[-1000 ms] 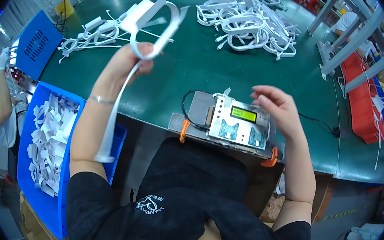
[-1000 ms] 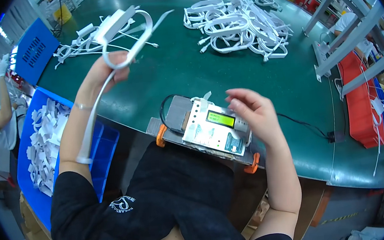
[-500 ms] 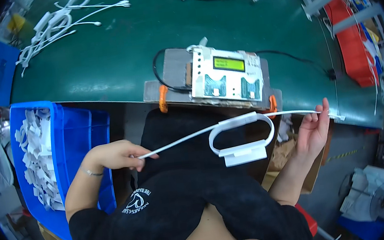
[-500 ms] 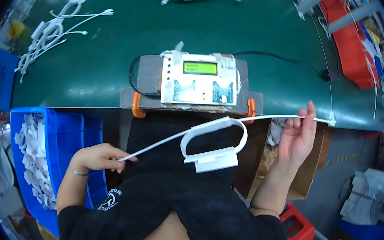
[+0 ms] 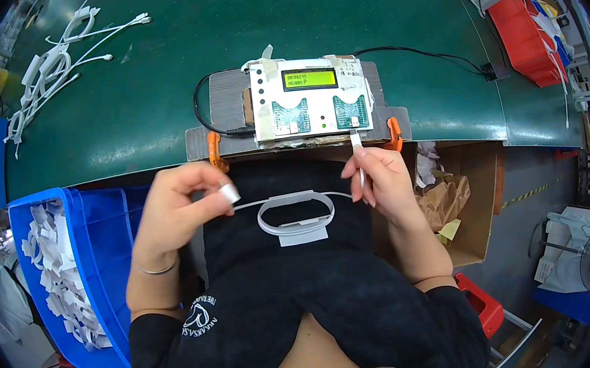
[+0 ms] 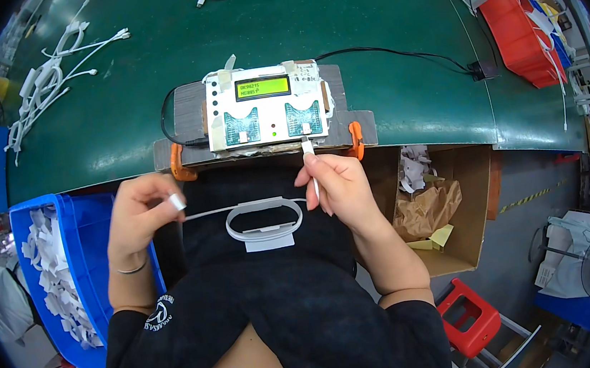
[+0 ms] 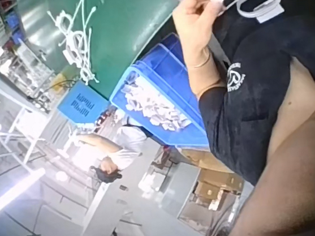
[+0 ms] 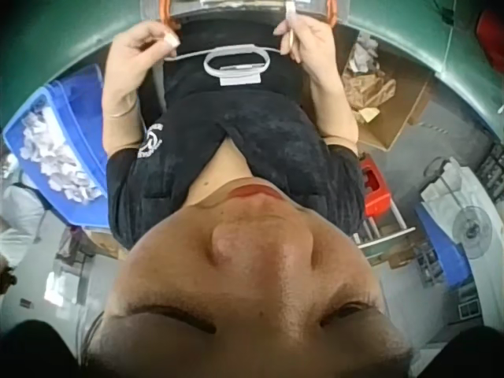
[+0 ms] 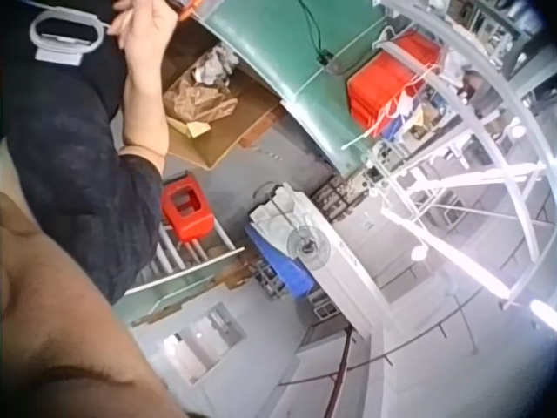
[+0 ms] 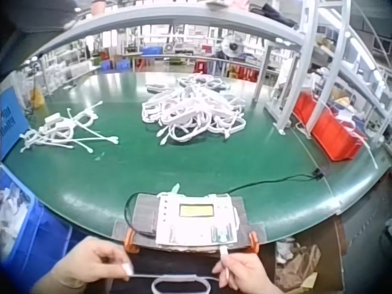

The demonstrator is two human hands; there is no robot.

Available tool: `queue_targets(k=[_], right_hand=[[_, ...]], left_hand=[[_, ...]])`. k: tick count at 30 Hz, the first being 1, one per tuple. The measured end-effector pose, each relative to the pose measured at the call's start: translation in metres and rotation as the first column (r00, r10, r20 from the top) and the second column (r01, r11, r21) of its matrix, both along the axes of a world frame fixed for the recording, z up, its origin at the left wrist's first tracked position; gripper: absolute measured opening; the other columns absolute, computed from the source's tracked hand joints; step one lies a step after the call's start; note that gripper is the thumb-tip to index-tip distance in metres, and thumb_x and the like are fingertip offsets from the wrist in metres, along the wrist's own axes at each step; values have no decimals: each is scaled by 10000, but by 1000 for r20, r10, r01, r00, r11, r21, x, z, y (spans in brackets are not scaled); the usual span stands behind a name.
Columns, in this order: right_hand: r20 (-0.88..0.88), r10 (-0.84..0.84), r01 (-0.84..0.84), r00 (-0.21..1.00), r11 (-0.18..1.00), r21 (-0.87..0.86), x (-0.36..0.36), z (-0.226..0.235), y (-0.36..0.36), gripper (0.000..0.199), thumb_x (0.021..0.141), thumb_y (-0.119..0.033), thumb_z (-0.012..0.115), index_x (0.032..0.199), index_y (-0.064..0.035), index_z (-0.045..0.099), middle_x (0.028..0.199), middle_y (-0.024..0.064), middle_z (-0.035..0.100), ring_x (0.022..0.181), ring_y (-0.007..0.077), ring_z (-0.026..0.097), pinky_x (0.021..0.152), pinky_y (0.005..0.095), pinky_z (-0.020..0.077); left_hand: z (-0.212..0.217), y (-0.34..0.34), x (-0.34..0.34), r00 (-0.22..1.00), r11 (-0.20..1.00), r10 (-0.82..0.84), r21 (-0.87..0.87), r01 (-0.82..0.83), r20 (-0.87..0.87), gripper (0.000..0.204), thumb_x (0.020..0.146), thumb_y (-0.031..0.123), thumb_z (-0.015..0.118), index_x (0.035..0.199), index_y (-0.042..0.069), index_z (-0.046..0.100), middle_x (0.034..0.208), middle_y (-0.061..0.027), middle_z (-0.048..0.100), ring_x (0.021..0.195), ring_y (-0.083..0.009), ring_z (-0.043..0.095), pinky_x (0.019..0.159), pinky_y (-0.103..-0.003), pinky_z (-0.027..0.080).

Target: Test white power cables using a digital testing machine on a factory assembly line.

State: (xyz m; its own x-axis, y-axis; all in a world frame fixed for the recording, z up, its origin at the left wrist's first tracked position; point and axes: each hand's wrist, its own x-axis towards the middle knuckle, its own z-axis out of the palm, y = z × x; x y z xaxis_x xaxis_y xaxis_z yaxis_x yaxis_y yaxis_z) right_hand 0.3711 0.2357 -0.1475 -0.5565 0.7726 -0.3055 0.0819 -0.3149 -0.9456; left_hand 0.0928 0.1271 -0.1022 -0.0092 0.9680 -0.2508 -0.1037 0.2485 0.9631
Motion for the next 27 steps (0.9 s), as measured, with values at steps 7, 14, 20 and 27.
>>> queue_targets(k=[7,14,20,27], right_hand=[[-256,-164,120,953,977,-178,-15,-12,-4,434,960,-243,374,662,13,558,433,95,488,278,96,324,334,214,276],[-341,-228,173,912,967,-185,-23,-13,-7,407,969,-235,359,680,-5,530,424,75,454,286,102,311,347,220,295],[-325,-181,132,928,977,-166,-22,-15,-3,396,974,-249,357,717,0,525,444,85,472,311,90,311,353,200,286],[-342,-120,71,932,986,-154,-18,-18,2,406,976,-264,350,723,1,522,465,93,494,328,76,321,359,186,275]], left_hand=[[-22,37,44,452,781,381,542,308,-806,147,688,179,718,732,98,603,689,11,572,685,-195,528,615,-331,364],[-24,46,57,313,805,409,501,319,-857,150,733,214,681,711,127,560,683,32,529,730,-164,501,645,-322,336],[-25,49,58,322,817,385,482,316,-865,149,742,213,677,712,125,560,680,28,527,718,-161,498,640,-318,334],[-24,49,63,279,833,398,472,290,-874,141,749,204,673,717,120,565,684,23,531,712,-164,498,634,-319,330]])
